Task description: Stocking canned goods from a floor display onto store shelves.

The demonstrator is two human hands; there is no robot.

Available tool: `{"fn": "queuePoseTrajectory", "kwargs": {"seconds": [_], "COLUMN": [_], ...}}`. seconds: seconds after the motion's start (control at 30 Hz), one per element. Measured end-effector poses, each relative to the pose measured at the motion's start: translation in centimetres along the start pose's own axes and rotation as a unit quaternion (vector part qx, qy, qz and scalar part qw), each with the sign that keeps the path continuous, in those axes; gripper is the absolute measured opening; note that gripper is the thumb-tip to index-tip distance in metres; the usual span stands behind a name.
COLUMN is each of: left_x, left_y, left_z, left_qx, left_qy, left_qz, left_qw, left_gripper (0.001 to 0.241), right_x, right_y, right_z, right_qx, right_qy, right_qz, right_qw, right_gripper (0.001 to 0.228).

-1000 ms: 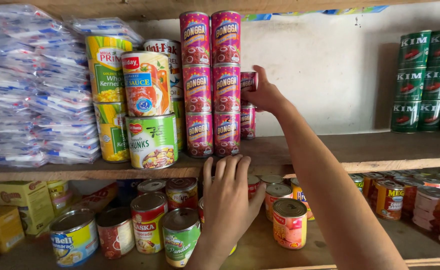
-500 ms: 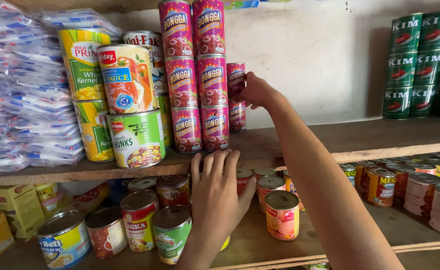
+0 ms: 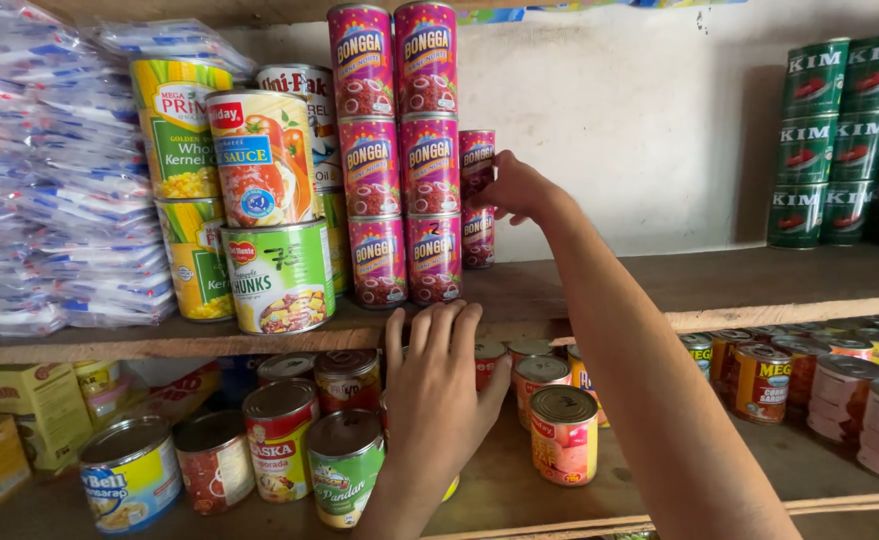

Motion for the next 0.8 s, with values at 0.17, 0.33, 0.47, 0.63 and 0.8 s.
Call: {"fn": "queuePoseTrajectory", "kwargs": {"seconds": [0.17,0.33,0.47,0.63,0.8], "left_x": [-0.4,-0.9,-1.1,-1.6,-3.6], "left_y": [-0.4,-0.4,-0.3,0.0,1.5], "left_z": [-0.5,-1.0,-1.3,-1.5,-1.6], "left_qx": [-0.005,-0.033,-0.051,-0.045,-0.075], "left_qy": [-0.014,-0.027,-0.031,-0.056,-0.093], "left_qz": [0.001,-0.009,-0.018,-0.037,-0.014], "left_qw": [1.0,0.999,0.998,0.997,0.993], "left_gripper": [0.056,0.054,0.058,0.066,0.068], "right_x": [0.9,-1.6,-13.0,-25.0,-33.7], "right_y": [1.1,3.9,5.4,5.6,4.8], "right_z": [2.1,4.3,2.4,1.0,1.6], "right_qx": [-0.007,-0.151,-0.198,-0.207,-0.211], "right_qy": [-0.022,0.069,0.077,0.07,0.118], "right_qz": [0.04,0.198,0.178,0.179,0.172], "right_qw": [0.999,0.966,0.961,0.959,0.955], "right_gripper": [0.105,0.107,0.083,0.068,0.06]}}
Point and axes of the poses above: each hand's wrist, its own x-axis towards the middle knuckle, its own y-axis out of the back of the hand, z = x × y, the point moved 6 cm from there along x, towards the middle knuckle, and after that the axes turned 3 degrees about -y, right-handed, at the moved point
